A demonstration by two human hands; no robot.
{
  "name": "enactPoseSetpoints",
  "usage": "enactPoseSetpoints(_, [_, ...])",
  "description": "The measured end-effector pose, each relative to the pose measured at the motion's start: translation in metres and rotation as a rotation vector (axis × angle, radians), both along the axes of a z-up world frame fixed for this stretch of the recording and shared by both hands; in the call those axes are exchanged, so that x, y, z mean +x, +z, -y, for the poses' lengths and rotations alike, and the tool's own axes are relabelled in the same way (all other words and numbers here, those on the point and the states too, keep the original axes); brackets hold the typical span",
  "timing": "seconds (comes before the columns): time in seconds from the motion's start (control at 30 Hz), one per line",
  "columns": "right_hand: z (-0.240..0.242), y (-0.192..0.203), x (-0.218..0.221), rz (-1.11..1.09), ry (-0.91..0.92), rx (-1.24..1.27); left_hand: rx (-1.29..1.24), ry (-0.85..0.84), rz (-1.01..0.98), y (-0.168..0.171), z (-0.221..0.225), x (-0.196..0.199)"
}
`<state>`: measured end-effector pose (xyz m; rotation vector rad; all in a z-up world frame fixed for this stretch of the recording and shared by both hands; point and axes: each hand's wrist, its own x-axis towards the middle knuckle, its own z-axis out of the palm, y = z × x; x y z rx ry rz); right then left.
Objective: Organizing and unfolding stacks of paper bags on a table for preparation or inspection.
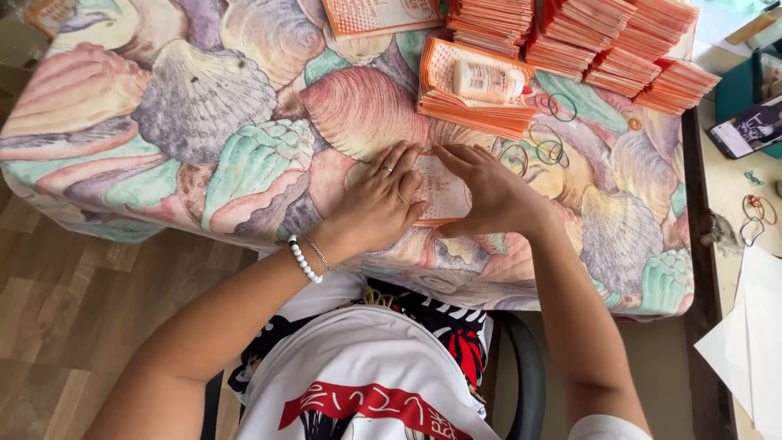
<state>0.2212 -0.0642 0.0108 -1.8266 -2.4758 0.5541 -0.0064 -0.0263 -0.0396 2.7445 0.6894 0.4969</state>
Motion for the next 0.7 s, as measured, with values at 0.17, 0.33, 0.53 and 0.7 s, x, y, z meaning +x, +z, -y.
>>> enactPoseSetpoints(0.17, [0.001,0.033,-0.018,-0.044,0.045,0.041,-0.011,-0.020,0.075,0.003,-0.003,-0.003])
enactPoseSetpoints(0.33, [0.003,0.034,-0.023,0.006,0.083,0.069,-0.101,-0.087,0.128,0.024,-0.013,-0.008])
enactPoseSetpoints(0.53, [0.003,0.049,-0.033,0.094,0.066,-0.006,-0.058,0.010,-0.245,0.025,-0.023,0.004])
enactPoseSetpoints(0.7, [0.002,0.050,-0.036,0.097,0.062,-0.033,-0.100,0.017,-0.269,0.040,-0.020,0.015])
